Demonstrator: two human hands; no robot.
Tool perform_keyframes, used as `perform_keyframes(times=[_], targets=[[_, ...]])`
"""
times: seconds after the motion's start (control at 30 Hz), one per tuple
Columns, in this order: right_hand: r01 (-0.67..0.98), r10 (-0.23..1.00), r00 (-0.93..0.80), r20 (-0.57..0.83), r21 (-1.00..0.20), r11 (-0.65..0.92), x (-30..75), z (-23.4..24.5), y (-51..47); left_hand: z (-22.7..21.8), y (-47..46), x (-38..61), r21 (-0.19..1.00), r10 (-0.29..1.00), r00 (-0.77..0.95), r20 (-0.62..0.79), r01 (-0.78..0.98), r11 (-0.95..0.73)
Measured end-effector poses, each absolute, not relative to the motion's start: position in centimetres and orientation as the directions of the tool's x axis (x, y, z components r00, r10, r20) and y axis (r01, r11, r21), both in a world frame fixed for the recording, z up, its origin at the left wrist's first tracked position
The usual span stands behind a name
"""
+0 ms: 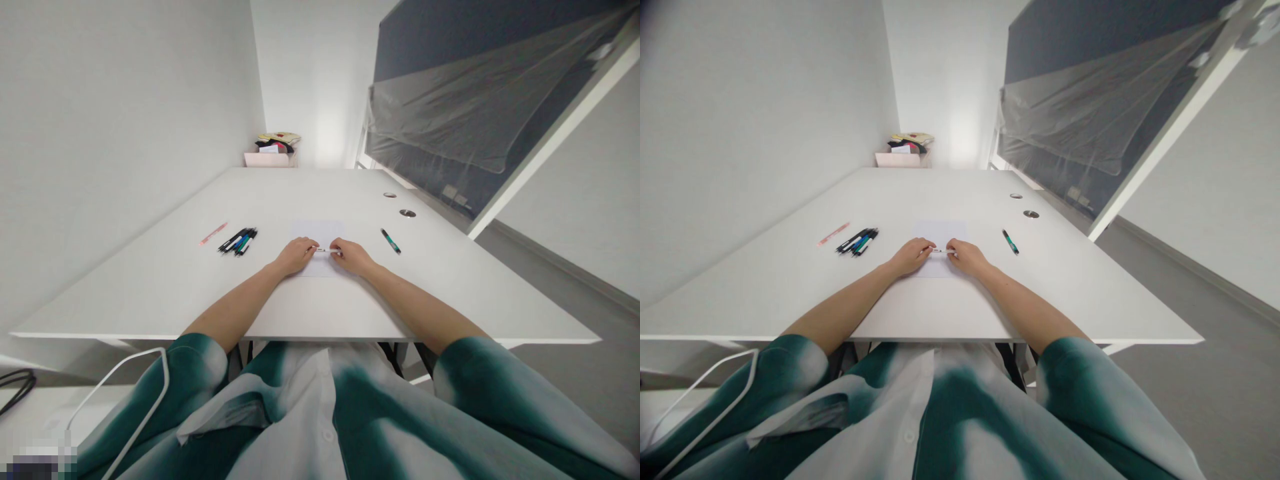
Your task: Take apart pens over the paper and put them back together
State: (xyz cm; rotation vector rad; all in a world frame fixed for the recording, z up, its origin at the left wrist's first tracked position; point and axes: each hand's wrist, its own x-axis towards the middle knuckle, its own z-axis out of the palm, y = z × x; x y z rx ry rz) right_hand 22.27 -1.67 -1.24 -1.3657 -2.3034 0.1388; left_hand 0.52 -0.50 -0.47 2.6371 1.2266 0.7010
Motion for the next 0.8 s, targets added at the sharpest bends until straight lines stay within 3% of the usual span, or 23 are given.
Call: perform_keyframes(times=[0.27,0.8], targets=[[0.762,0.784,-0.475,0.4,-0.258,0.594,22.18,-1.32,-1.79,-0.14,-0.74,0.54,0.341,0.78,0.55,0.3,0.701,-0.626],[0.786,0.805,-0.458,0.376,-0.253,0.565,22.13,-1.16,-1.56,-0.32,-0.39,0.47,0.297,0.751,0.591,0.295,0.69,-0.66]])
